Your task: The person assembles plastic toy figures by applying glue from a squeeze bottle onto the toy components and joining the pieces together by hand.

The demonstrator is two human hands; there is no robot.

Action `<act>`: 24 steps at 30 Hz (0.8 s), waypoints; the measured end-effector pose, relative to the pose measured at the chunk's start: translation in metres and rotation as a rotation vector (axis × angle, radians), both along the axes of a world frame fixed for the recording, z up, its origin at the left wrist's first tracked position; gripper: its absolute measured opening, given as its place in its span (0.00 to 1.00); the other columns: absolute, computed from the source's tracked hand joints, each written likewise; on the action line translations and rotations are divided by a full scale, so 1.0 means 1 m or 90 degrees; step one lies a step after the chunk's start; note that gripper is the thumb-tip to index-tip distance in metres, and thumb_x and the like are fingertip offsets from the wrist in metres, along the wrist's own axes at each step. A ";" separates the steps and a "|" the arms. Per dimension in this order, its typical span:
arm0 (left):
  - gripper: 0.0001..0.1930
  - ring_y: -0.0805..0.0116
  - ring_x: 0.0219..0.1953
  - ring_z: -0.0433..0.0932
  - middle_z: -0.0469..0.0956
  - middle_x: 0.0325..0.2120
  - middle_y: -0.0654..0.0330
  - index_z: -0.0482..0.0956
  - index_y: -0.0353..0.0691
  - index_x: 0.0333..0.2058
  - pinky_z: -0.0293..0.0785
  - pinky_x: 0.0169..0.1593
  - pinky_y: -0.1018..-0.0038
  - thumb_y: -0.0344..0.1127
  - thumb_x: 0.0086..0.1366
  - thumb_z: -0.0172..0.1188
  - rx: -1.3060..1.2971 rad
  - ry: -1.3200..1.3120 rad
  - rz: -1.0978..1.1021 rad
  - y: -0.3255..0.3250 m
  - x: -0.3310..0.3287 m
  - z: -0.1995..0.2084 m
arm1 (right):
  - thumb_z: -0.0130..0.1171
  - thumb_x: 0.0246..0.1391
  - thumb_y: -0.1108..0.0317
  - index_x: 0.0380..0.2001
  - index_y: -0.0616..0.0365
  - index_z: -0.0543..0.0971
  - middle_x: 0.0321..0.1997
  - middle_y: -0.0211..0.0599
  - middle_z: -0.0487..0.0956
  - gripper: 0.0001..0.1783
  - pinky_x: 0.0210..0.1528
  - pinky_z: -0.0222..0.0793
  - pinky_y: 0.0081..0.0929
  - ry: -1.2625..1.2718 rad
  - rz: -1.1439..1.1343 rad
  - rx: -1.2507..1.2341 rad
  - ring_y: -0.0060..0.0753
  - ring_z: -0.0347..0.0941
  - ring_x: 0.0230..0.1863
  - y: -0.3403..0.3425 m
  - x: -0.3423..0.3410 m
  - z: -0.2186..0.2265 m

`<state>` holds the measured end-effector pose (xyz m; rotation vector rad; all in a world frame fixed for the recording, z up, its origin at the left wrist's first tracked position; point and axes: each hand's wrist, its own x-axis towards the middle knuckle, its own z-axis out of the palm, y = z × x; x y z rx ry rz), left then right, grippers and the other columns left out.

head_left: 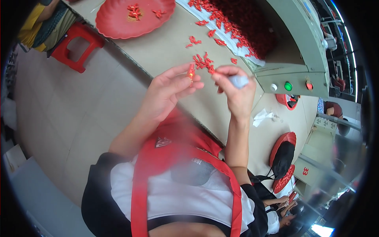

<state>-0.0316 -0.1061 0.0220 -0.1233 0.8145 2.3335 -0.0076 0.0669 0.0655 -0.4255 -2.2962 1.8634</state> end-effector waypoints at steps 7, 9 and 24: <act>0.19 0.68 0.43 0.74 0.74 0.39 0.53 0.65 0.32 0.51 0.72 0.45 0.75 0.23 0.59 0.51 -0.128 0.227 0.003 0.033 0.016 0.010 | 0.62 0.39 0.83 0.26 0.66 0.76 0.28 0.36 0.76 0.07 0.29 0.67 0.17 0.208 0.015 0.034 0.22 0.71 0.28 0.005 0.039 0.000; 0.19 0.69 0.43 0.74 0.74 0.39 0.53 0.66 0.31 0.50 0.71 0.46 0.75 0.22 0.58 0.51 -0.147 0.267 0.020 0.035 0.019 0.012 | 0.61 0.40 0.84 0.26 0.68 0.75 0.29 0.39 0.75 0.07 0.26 0.66 0.15 0.230 0.042 0.063 0.22 0.70 0.27 0.009 0.040 0.000; 0.16 0.73 0.36 0.74 0.74 0.32 0.59 0.73 0.33 0.45 0.70 0.43 0.79 0.20 0.55 0.53 -0.261 0.470 0.088 0.026 0.027 0.021 | 0.64 0.38 0.82 0.23 0.65 0.75 0.27 0.37 0.75 0.08 0.30 0.67 0.15 0.236 0.101 0.212 0.22 0.71 0.29 0.004 0.043 0.010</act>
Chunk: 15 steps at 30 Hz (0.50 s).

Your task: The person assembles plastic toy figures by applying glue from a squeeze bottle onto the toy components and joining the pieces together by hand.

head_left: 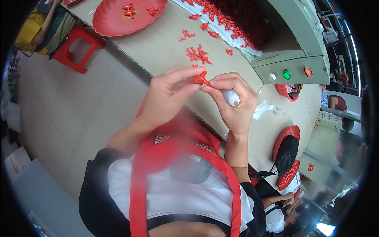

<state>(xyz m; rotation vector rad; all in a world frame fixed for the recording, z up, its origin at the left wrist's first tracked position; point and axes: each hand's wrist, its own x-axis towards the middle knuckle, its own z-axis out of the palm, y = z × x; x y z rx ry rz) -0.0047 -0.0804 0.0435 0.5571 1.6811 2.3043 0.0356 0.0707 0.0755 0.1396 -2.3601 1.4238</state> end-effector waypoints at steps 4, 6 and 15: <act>0.16 0.73 0.36 0.74 0.74 0.33 0.58 0.73 0.33 0.44 0.70 0.42 0.79 0.19 0.55 0.52 -0.016 0.021 0.007 0.001 0.002 0.000 | 0.66 0.35 0.80 0.22 0.62 0.76 0.26 0.34 0.75 0.08 0.30 0.67 0.18 -0.063 -0.043 -0.096 0.22 0.71 0.27 -0.002 0.002 0.003; 0.16 0.74 0.36 0.74 0.74 0.33 0.58 0.73 0.33 0.45 0.70 0.42 0.79 0.20 0.55 0.52 -0.009 0.016 0.006 0.002 0.003 -0.001 | 0.65 0.35 0.82 0.22 0.63 0.76 0.29 0.39 0.75 0.09 0.31 0.68 0.18 -0.126 -0.032 -0.189 0.24 0.71 0.29 0.001 0.003 0.002; 0.16 0.76 0.37 0.73 0.74 0.34 0.58 0.72 0.33 0.46 0.69 0.42 0.80 0.21 0.57 0.52 -0.008 -0.053 -0.002 0.007 0.007 -0.005 | 0.68 0.33 0.77 0.22 0.61 0.78 0.33 0.33 0.72 0.09 0.34 0.65 0.20 -0.094 -0.014 -0.198 0.23 0.69 0.33 0.005 -0.001 -0.008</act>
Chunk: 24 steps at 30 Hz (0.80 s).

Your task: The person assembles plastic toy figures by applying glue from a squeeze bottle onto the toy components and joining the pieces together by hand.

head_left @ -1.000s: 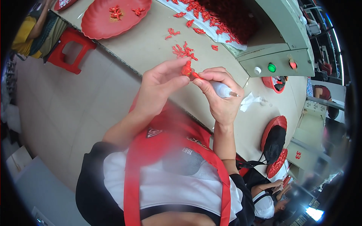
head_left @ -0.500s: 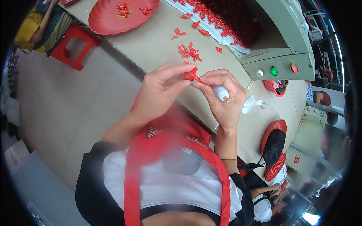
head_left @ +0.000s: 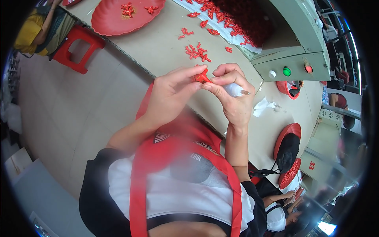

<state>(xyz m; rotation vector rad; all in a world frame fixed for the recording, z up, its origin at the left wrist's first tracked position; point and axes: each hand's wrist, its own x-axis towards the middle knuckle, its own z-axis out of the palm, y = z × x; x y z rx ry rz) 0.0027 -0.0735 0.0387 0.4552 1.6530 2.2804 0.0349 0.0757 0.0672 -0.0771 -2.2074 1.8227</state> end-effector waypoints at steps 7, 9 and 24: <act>0.16 0.76 0.37 0.72 0.75 0.34 0.59 0.72 0.32 0.46 0.68 0.42 0.81 0.21 0.57 0.52 -0.013 -0.005 -0.005 0.002 -0.002 -0.006 | 0.67 0.32 0.79 0.21 0.61 0.78 0.31 0.32 0.71 0.09 0.34 0.65 0.20 -0.032 0.033 -0.068 0.22 0.68 0.33 0.008 -0.003 -0.011; 0.16 0.77 0.36 0.72 0.75 0.34 0.59 0.72 0.33 0.46 0.68 0.42 0.81 0.21 0.56 0.53 -0.018 0.002 -0.003 0.002 -0.002 -0.007 | 0.67 0.32 0.79 0.21 0.61 0.77 0.31 0.32 0.70 0.09 0.34 0.64 0.20 -0.037 0.038 -0.079 0.22 0.68 0.33 0.008 -0.003 -0.012; 0.16 0.74 0.32 0.75 0.76 0.30 0.56 0.75 0.35 0.42 0.71 0.37 0.80 0.20 0.52 0.54 -0.080 0.093 0.050 0.004 -0.005 -0.008 | 0.68 0.32 0.78 0.20 0.61 0.77 0.32 0.33 0.71 0.10 0.37 0.64 0.21 -0.042 0.082 -0.097 0.23 0.68 0.35 0.009 -0.006 -0.016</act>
